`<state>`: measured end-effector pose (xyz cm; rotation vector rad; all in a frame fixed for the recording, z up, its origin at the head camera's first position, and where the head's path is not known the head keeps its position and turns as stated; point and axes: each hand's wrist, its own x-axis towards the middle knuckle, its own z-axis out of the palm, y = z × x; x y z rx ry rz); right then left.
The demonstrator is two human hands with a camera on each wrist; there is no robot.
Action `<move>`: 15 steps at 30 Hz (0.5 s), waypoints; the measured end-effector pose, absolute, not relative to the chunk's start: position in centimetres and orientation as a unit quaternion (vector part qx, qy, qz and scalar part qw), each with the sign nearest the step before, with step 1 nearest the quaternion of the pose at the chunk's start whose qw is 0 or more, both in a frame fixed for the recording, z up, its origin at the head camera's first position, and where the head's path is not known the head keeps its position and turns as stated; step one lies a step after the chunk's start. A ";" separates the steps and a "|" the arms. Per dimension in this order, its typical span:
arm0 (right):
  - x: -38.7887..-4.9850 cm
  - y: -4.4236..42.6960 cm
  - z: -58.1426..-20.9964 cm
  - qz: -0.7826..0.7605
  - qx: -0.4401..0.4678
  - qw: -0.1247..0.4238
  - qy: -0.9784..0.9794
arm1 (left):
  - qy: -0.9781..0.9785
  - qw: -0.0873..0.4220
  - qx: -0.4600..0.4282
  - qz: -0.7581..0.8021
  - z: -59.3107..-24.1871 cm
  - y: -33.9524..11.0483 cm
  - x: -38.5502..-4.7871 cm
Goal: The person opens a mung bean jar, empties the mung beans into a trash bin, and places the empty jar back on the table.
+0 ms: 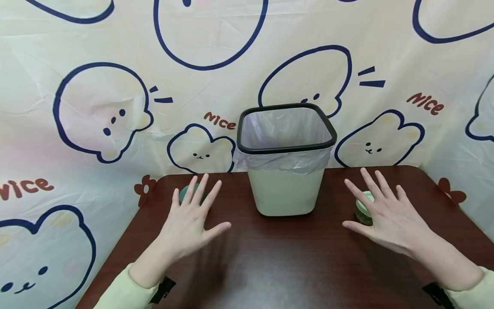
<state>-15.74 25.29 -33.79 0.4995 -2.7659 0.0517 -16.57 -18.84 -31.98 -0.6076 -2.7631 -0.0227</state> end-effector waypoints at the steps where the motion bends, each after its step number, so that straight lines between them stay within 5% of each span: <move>1: -15.7 25.3 -33.8 0.018 0.175 0.164 -0.971 | -0.965 0.154 -0.211 -0.008 -32.0 -18.9 -16.6; 15: -16.1 24.0 -33.4 0.016 0.195 0.143 -0.970 | -0.974 0.138 -0.176 -0.031 -32.5 -20.8 -17.3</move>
